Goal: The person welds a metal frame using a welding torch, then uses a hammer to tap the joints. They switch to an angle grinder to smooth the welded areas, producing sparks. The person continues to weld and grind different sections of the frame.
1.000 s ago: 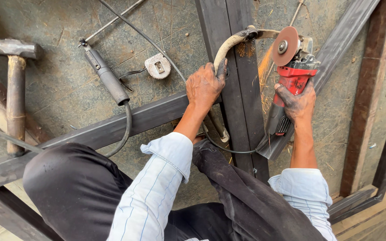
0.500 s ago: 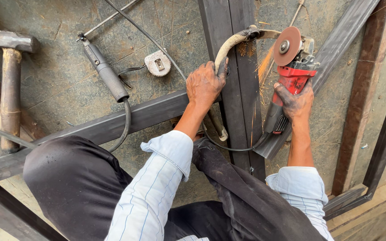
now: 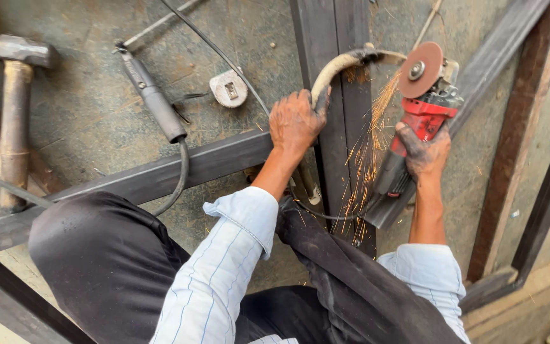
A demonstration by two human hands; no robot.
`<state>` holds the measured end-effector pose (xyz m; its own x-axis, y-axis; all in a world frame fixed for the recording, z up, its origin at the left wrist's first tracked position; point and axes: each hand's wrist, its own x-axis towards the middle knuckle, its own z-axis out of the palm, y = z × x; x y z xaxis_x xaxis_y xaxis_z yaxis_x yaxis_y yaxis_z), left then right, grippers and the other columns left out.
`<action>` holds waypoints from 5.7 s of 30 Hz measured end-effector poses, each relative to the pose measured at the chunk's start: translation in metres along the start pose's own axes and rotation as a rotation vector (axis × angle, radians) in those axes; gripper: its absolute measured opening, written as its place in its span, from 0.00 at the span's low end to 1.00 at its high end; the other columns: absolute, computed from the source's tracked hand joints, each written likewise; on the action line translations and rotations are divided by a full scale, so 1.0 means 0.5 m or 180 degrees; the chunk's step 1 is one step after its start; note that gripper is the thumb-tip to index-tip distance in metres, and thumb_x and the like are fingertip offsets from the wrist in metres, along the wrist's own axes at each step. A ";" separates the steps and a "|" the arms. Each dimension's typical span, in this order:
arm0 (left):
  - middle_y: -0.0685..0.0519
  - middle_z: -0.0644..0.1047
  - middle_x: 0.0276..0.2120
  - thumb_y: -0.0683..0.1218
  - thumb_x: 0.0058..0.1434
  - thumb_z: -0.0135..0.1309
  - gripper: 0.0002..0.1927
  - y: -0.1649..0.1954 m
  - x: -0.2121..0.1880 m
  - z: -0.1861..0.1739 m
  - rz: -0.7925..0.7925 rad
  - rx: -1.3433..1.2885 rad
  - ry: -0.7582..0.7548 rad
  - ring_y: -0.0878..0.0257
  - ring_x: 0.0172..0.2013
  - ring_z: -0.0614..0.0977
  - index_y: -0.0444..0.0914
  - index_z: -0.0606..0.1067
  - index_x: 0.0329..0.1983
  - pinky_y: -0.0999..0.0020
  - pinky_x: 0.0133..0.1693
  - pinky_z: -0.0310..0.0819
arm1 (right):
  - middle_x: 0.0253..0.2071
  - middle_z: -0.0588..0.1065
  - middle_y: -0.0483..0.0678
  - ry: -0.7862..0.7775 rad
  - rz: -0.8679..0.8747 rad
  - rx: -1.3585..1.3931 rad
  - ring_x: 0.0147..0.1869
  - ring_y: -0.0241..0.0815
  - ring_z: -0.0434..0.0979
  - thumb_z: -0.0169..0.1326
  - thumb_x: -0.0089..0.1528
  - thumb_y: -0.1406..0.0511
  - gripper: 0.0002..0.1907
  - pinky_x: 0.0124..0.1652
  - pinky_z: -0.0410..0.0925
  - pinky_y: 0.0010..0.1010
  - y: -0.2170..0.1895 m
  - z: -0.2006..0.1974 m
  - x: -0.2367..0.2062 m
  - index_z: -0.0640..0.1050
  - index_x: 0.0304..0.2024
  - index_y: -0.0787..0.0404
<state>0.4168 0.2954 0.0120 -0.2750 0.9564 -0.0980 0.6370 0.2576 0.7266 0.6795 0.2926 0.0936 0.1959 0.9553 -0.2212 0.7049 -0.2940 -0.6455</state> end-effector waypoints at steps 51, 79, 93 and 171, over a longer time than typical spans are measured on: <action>0.43 0.80 0.25 0.62 0.68 0.52 0.26 -0.002 -0.008 0.002 0.0181 0.0022 0.0099 0.48 0.29 0.82 0.36 0.77 0.25 0.54 0.39 0.72 | 0.49 0.80 0.54 0.0202 0.0179 -0.0376 0.50 0.50 0.81 0.71 0.56 0.55 0.35 0.53 0.72 0.39 0.037 0.016 -0.029 0.73 0.57 0.67; 0.45 0.79 0.23 0.60 0.65 0.56 0.25 0.003 -0.007 -0.005 0.0186 0.0008 0.0199 0.49 0.27 0.81 0.37 0.77 0.23 0.54 0.37 0.70 | 0.51 0.79 0.59 0.0213 0.0397 -0.0751 0.53 0.55 0.80 0.72 0.54 0.53 0.39 0.54 0.70 0.42 0.051 0.035 -0.045 0.73 0.58 0.69; 0.45 0.79 0.24 0.61 0.65 0.55 0.25 0.000 -0.006 0.000 0.0150 -0.0060 0.0245 0.49 0.28 0.81 0.37 0.77 0.23 0.54 0.37 0.70 | 0.49 0.80 0.55 0.0173 0.0385 -0.0467 0.50 0.50 0.81 0.71 0.55 0.53 0.36 0.53 0.72 0.40 0.027 0.037 -0.061 0.74 0.57 0.68; 0.45 0.81 0.26 0.62 0.64 0.54 0.25 0.000 -0.008 0.001 0.0115 -0.0007 0.0264 0.48 0.30 0.82 0.37 0.78 0.24 0.55 0.39 0.70 | 0.47 0.79 0.58 0.0028 0.0295 -0.0884 0.48 0.53 0.78 0.73 0.56 0.55 0.36 0.49 0.70 0.41 -0.028 -0.006 -0.012 0.73 0.56 0.68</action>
<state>0.4182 0.2915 0.0122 -0.3106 0.9504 -0.0151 0.6460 0.2227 0.7301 0.6702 0.2910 0.1062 0.2733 0.9253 -0.2628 0.8431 -0.3619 -0.3977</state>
